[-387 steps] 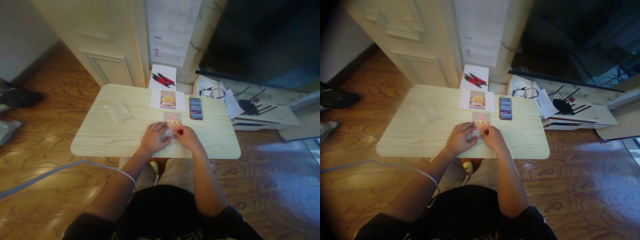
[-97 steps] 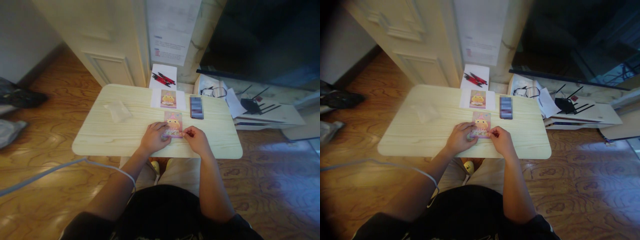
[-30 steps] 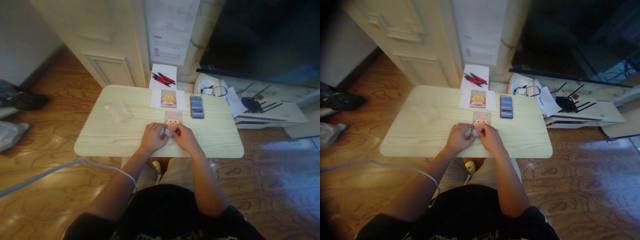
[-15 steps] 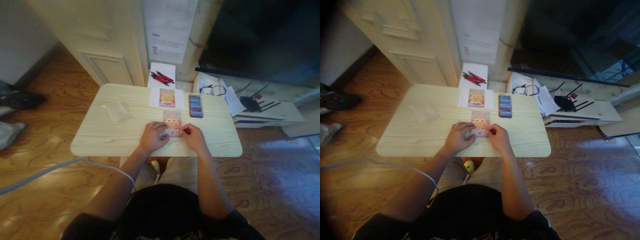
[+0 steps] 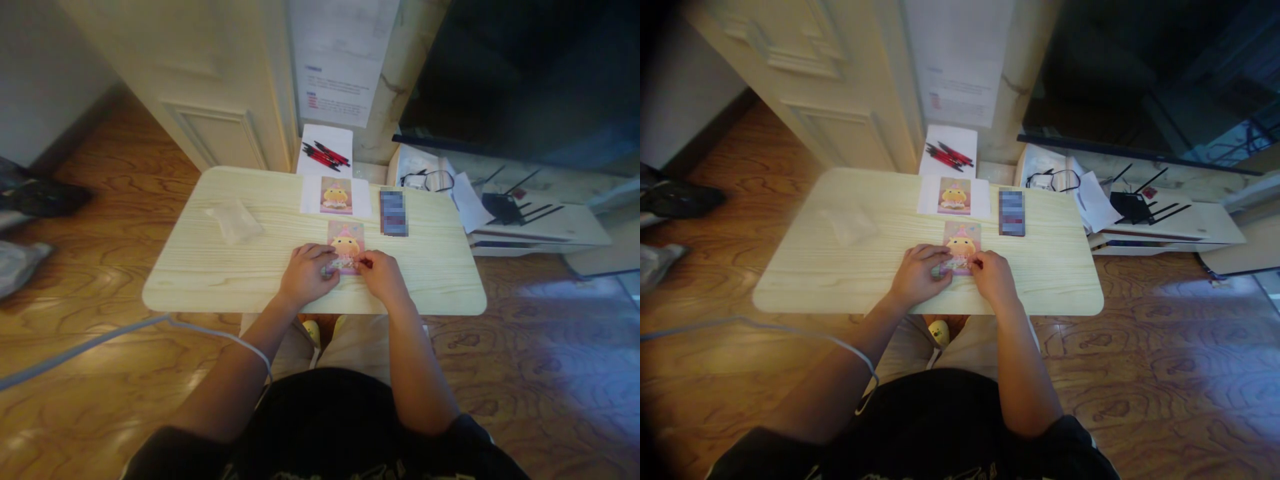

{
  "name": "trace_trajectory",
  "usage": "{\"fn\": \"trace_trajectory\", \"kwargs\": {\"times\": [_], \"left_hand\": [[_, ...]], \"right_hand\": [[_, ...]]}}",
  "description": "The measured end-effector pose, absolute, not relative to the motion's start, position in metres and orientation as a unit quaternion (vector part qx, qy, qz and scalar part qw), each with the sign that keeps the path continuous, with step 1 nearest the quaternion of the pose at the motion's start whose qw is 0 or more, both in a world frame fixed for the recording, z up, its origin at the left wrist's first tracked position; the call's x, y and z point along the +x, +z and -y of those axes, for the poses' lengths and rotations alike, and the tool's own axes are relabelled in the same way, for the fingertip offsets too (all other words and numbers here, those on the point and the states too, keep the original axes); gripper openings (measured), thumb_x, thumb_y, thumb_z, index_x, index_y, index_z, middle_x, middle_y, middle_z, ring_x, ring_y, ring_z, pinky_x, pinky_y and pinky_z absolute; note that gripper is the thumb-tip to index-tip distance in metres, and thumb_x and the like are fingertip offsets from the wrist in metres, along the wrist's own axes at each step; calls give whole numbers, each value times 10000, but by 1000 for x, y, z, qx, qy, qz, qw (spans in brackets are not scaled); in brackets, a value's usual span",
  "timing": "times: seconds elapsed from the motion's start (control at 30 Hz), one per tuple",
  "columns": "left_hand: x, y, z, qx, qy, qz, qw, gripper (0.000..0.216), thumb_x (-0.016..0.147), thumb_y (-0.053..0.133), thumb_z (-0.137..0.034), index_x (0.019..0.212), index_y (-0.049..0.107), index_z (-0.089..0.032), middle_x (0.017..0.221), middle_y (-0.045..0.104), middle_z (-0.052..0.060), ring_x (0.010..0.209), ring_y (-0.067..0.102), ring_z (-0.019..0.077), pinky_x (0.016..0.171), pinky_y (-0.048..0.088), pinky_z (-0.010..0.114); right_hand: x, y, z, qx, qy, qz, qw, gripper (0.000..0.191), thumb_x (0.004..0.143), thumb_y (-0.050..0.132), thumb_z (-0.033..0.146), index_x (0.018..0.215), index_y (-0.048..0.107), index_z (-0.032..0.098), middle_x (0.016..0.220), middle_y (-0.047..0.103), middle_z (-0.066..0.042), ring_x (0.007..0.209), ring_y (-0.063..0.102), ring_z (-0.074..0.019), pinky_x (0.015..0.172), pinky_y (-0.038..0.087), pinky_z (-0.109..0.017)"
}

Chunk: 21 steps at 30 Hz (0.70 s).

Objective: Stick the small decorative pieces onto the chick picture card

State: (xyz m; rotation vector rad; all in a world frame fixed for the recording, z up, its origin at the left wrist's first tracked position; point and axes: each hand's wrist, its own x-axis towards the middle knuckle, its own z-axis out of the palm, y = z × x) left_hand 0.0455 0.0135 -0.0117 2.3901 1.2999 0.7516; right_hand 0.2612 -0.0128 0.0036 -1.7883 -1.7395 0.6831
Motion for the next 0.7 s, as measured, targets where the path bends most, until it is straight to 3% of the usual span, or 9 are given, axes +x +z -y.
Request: {"fn": "trace_trajectory", "kwargs": {"times": [0.33, 0.7], "left_hand": [[45, -9, -13, 838, 250, -458, 160, 356, 833, 685, -338, 1178, 749, -278, 1318, 708, 20, 1214, 598, 288, 1036, 446, 492], [46, -10, -13, 839, 250, -459, 151, 345, 853, 677, -359, 1182, 746, -279, 1316, 707, 16, 1194, 602, 280, 1026, 444, 483]], "right_hand": [[260, 4, 11, -677, 262, 636, 261, 133, 880, 701, 206, 969, 792, 245, 946, 788, -43, 843, 709, -205, 810, 539, -333], [277, 11, 15, -647, 388, 567, 331, 155, 873, 663, 186, 989, 764, 206, 958, 788, -37, 853, 722, -177, 821, 562, -319]]}}
